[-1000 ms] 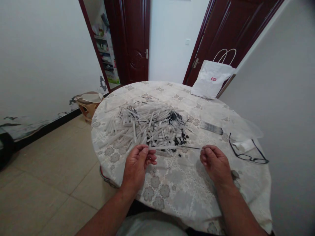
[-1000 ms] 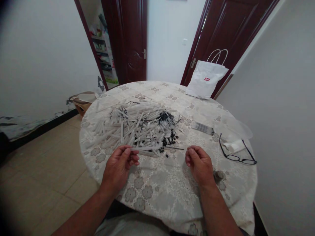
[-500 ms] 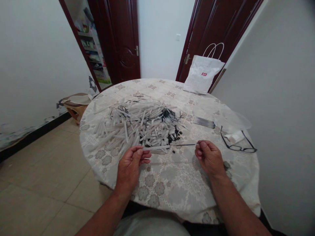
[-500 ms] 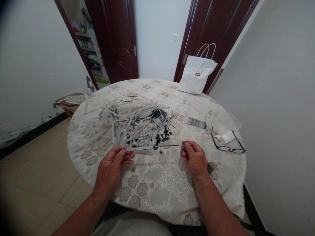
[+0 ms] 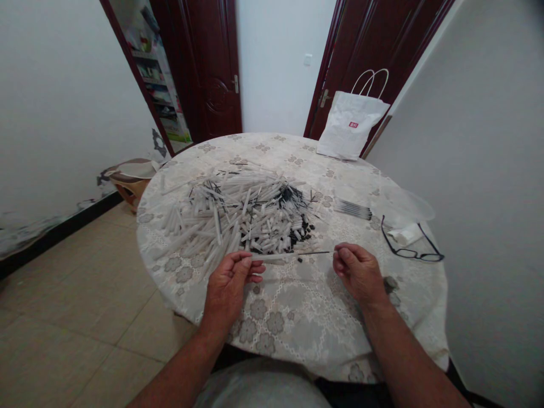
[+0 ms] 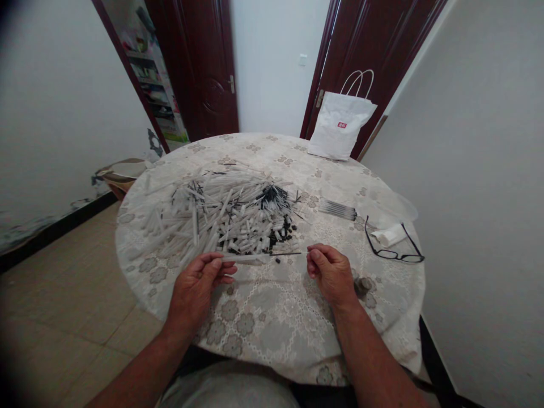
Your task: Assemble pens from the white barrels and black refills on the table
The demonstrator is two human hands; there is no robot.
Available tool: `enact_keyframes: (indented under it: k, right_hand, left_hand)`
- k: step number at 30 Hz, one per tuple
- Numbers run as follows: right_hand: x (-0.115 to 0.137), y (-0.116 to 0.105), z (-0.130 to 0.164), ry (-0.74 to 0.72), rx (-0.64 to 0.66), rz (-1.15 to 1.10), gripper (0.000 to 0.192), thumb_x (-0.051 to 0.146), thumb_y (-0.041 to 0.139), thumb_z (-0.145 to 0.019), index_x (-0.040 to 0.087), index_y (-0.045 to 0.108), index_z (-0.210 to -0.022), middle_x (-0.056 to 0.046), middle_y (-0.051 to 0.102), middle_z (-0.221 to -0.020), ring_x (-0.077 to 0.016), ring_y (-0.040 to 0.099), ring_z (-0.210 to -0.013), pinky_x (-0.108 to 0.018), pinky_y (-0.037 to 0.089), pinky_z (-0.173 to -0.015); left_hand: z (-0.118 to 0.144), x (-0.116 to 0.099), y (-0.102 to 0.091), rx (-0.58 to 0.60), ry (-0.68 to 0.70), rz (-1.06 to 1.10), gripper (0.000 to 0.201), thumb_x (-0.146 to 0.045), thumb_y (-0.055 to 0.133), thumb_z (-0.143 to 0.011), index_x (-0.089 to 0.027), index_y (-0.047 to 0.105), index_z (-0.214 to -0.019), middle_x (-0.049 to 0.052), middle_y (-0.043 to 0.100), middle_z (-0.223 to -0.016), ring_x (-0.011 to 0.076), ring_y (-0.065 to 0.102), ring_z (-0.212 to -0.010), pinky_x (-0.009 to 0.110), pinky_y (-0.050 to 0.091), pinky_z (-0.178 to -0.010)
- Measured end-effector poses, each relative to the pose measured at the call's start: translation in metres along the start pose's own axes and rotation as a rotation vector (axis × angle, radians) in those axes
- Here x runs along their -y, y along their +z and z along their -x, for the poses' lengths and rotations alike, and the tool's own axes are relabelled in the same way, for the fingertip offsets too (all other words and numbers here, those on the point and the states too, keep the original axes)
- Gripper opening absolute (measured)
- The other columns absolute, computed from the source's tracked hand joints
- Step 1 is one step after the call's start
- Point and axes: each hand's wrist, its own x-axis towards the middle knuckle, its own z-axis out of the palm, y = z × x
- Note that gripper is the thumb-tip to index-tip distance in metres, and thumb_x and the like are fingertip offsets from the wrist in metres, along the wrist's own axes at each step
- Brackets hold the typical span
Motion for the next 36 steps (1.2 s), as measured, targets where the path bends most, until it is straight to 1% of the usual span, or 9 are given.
enact_keyframes:
  k: [6,8,12,16,20,23,29,33,36]
  right_hand:
    - [-0.005,0.003,0.011,0.147,0.275,0.08,0.026,0.037,0.083,-0.075,0.019,0.078,-0.093,-0.007,0.073,-0.079,-0.0152,0.062,-0.056,-0.025,0.047,-0.043]
    - [-0.007,0.007,0.014,0.197,0.352,0.075,0.028,0.038,0.084,-0.074,0.019,0.077,-0.092,-0.007,0.073,-0.078,-0.0157,0.062,-0.056,-0.025,0.046,-0.043]
    - [-0.009,0.016,0.019,0.256,0.424,0.11,0.023,0.034,0.085,-0.075,0.02,0.071,-0.087,0.001,0.065,-0.061,-0.0121,0.056,-0.048,-0.022,0.044,-0.044]
    - [-0.003,0.026,0.022,0.328,0.588,0.224,0.025,0.036,0.085,-0.075,0.019,0.069,-0.084,0.0,0.065,-0.065,-0.0119,0.058,-0.051,-0.022,0.045,-0.047]
    - [0.005,0.038,0.019,0.341,0.671,0.325,0.028,0.038,0.086,-0.073,0.018,0.069,-0.082,0.001,0.065,-0.066,-0.0115,0.058,-0.052,-0.022,0.046,-0.05]
    - [0.006,0.05,0.014,0.315,0.707,0.375,0.027,0.039,0.085,-0.075,0.017,0.07,-0.084,0.001,0.065,-0.067,-0.0113,0.057,-0.054,-0.022,0.046,-0.051]
    - [0.007,0.061,-0.004,0.179,0.705,0.424,0.027,0.042,0.081,-0.078,0.019,0.071,-0.087,-0.001,0.067,-0.072,-0.0119,0.056,-0.058,-0.023,0.044,-0.055]
    - [0.009,0.049,-0.014,-0.137,0.511,0.724,0.018,0.039,0.072,-0.087,0.021,0.072,-0.094,-0.002,0.069,-0.077,-0.0158,0.061,-0.066,-0.027,0.047,-0.063]
    - [0.007,0.036,-0.016,-0.37,0.504,1.058,0.012,0.031,0.065,-0.091,0.022,0.071,-0.091,-0.003,0.069,-0.08,-0.0185,0.061,-0.073,-0.03,0.045,-0.07]
  left_hand:
    - [0.007,-0.001,0.006,0.139,-0.016,0.002,0.031,-0.042,0.07,-0.088,-0.016,0.065,-0.102,0.007,0.076,-0.088,0.0207,0.074,-0.079,0.031,0.061,-0.066]
    - [0.008,-0.001,0.007,0.186,-0.037,0.025,0.03,-0.041,0.073,-0.086,-0.015,0.067,-0.1,0.007,0.076,-0.084,0.0193,0.073,-0.075,0.029,0.06,-0.064]
    - [0.006,0.001,0.004,0.236,-0.126,0.172,0.03,-0.039,0.077,-0.082,-0.015,0.07,-0.097,0.008,0.074,-0.084,0.0172,0.07,-0.07,0.028,0.059,-0.059]
    - [0.0,0.002,0.0,0.26,-0.214,0.334,0.032,-0.04,0.081,-0.079,-0.014,0.071,-0.096,0.006,0.07,-0.081,0.0159,0.068,-0.068,0.026,0.058,-0.055]
    - [-0.004,0.001,-0.001,0.278,-0.239,0.364,0.032,-0.042,0.079,-0.081,-0.015,0.071,-0.096,0.004,0.067,-0.078,0.0159,0.068,-0.068,0.026,0.059,-0.055]
    - [-0.004,0.0,0.003,0.327,-0.236,0.29,0.031,-0.04,0.078,-0.082,-0.015,0.07,-0.098,0.005,0.069,-0.081,0.0177,0.07,-0.074,0.027,0.06,-0.058]
    - [-0.008,-0.004,0.025,0.453,-0.222,0.227,0.029,-0.04,0.074,-0.086,-0.015,0.064,-0.098,0.009,0.073,-0.091,0.022,0.074,-0.082,0.031,0.061,-0.065]
    - [-0.021,-0.008,0.037,0.346,-0.188,0.275,0.03,-0.038,0.075,-0.085,-0.015,0.063,-0.101,0.009,0.074,-0.092,0.0226,0.075,-0.085,0.03,0.062,-0.068]
    - [-0.032,-0.008,0.043,0.274,-0.182,0.298,0.031,-0.037,0.077,-0.083,-0.015,0.063,-0.101,0.008,0.075,-0.089,0.0229,0.075,-0.084,0.03,0.061,-0.067]
